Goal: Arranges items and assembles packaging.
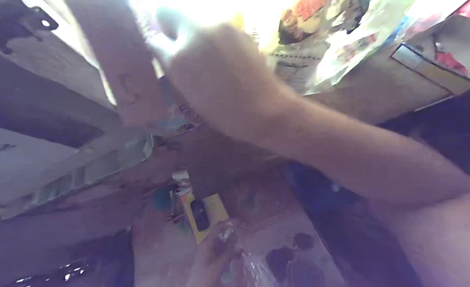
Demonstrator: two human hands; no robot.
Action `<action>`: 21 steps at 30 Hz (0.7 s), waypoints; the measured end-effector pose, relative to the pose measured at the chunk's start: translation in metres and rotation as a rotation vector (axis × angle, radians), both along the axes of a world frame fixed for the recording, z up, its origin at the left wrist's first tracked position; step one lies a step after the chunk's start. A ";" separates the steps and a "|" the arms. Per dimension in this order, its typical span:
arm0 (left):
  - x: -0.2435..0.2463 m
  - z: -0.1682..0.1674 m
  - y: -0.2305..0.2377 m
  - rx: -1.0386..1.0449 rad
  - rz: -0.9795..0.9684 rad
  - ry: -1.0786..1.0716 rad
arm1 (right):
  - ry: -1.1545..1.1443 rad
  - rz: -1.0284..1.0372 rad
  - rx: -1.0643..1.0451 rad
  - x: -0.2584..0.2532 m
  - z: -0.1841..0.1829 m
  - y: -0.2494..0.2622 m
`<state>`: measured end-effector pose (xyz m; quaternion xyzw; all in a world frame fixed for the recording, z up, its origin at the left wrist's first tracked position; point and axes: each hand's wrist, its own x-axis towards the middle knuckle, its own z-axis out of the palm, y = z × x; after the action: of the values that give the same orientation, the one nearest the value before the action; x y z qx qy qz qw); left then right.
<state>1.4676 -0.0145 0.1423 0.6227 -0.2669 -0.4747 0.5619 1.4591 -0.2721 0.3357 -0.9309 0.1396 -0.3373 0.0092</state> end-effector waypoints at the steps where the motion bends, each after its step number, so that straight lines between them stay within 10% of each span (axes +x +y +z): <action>1: 0.003 0.014 -0.004 -0.090 -0.056 -0.052 | -0.102 0.035 -0.011 0.005 -0.012 0.002; 6: 0.019 0.070 -0.035 -0.354 0.012 -0.322 | -0.302 0.206 0.245 -0.052 -0.052 0.020; 10: 0.019 0.067 -0.037 -0.339 -0.048 -0.285 | -0.285 0.327 0.563 -0.146 -0.150 0.053; 16: -0.047 0.021 -0.054 -0.013 -0.235 -0.202 | 0.158 0.367 1.786 -0.253 -0.212 0.095; 21: -0.087 0.017 -0.091 -0.054 -0.138 -0.405 | 0.095 0.035 1.813 -0.269 -0.191 0.099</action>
<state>1.3804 -0.1059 0.1590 0.6704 -0.4288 -0.3698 0.4795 1.1901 -0.1726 0.1442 -0.5817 0.3377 -0.0590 0.7376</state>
